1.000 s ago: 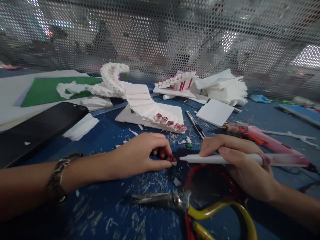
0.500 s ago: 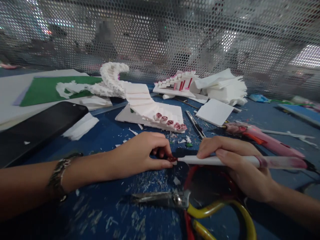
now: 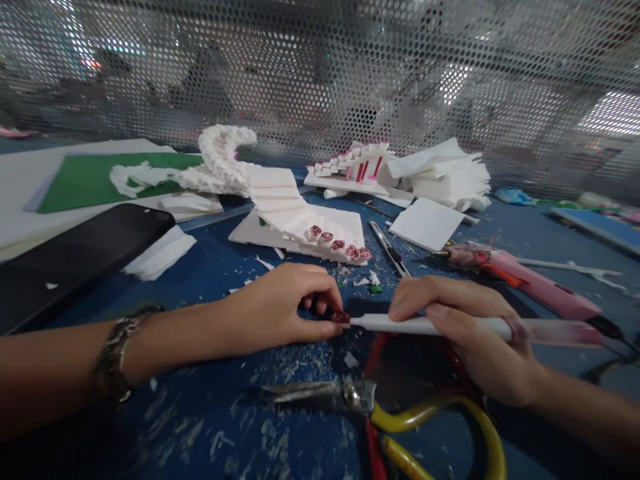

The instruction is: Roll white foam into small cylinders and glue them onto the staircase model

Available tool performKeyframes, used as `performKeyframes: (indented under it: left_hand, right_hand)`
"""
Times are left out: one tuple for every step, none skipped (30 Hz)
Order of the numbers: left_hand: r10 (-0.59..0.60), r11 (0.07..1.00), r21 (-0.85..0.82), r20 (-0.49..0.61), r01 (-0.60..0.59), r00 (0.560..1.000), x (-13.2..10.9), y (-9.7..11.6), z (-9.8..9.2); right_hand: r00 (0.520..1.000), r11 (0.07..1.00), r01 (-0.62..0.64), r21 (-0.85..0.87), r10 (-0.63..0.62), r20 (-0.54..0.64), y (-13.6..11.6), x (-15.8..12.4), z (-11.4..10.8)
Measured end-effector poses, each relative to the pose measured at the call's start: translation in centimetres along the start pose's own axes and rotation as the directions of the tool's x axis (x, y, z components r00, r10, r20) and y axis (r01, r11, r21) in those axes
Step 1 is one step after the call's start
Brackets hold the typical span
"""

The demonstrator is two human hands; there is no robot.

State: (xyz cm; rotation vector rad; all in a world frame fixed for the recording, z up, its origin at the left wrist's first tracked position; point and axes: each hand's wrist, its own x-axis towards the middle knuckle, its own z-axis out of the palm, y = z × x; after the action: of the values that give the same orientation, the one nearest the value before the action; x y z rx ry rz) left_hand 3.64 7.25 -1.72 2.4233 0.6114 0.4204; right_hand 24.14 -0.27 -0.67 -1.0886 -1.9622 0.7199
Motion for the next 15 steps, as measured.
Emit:
performKeyframes:
  left_hand:
    - [-0.008, 1.0, 0.004, -0.004, 0.008, 1.0, -0.02, 0.03, -0.01]
    - [-0.01, 1.0, 0.005, -0.006, 0.01, 1.0, -0.04, 0.06, -0.03]
    - [0.001, 1.0, 0.006, -0.008, -0.001, 1.0, -0.05, 0.08, -0.06]
    - [0.022, 1.0, 0.006, 0.0, -0.022, 1.0, -0.05, 0.08, -0.09]
    - [0.052, 0.999, 0.005, 0.011, -0.052, 0.999, -0.04, 0.08, -0.14]
    - [0.08, 0.997, 0.003, 0.026, -0.08, 0.996, -0.03, 0.06, -0.18]
    - [0.101, 0.995, 0.0, 0.039, -0.101, 0.994, -0.01, 0.04, -0.22]
    - [0.111, 0.994, -0.006, 0.048, -0.111, 0.993, 0.01, 0.01, -0.25]
    - [0.112, 0.994, -0.013, 0.054, -0.112, 0.992, 0.02, -0.01, -0.27]
    - [0.107, 0.994, -0.021, 0.055, -0.106, 0.993, 0.03, -0.04, -0.28]
    - [0.096, 0.995, -0.027, 0.052, -0.095, 0.994, 0.03, -0.06, -0.28]
    - [0.083, 0.996, -0.033, 0.051, -0.081, 0.995, 0.03, -0.07, -0.27]
    - [0.07, 0.997, -0.036, 0.047, -0.068, 0.996, 0.02, -0.07, -0.25]
    - [0.058, 0.998, -0.038, 0.038, -0.057, 0.998, 0.0, -0.08, -0.23]
    - [0.051, 0.998, -0.042, 0.036, -0.05, 0.998, -0.01, -0.08, -0.22]
  right_hand:
    - [1.0, 1.0, -0.006, -0.016, 0.007, 0.006, -0.02, 0.02, 0.04]
    - [1.0, 1.0, -0.011, -0.027, 0.011, 0.006, -0.05, 0.07, 0.08]
    - [1.0, 0.999, -0.012, -0.032, 0.013, 0.002, -0.07, 0.12, 0.11]
    - [1.0, 0.999, -0.012, -0.03, 0.012, -0.001, -0.1, 0.17, 0.13]
    - [1.0, 1.0, -0.013, -0.024, 0.013, -0.004, -0.12, 0.21, 0.13]
    - [1.0, 1.0, -0.015, -0.017, 0.015, -0.007, -0.13, 0.24, 0.12]
    - [1.0, 1.0, -0.02, -0.01, 0.02, -0.011, -0.13, 0.25, 0.11]
    - [1.0, 1.0, -0.026, -0.003, 0.026, -0.014, -0.12, 0.24, 0.08]
    - [0.999, 0.999, -0.034, 0.002, 0.034, -0.018, -0.09, 0.22, 0.06]
    - [0.999, 0.999, -0.04, 0.006, 0.04, -0.023, -0.05, 0.19, 0.04]
    - [0.999, 0.999, -0.041, 0.013, 0.042, -0.029, -0.01, 0.16, 0.03]
    - [0.999, 0.999, -0.034, 0.024, 0.035, -0.032, 0.04, 0.13, 0.03]
    - [0.999, 0.999, -0.022, 0.038, 0.024, -0.031, 0.08, 0.11, 0.04]
    - [1.0, 0.999, -0.01, 0.051, 0.011, -0.023, 0.1, 0.1, 0.05]
    - [1.0, 0.998, -0.001, 0.06, 0.001, -0.009, 0.1, 0.1, 0.07]
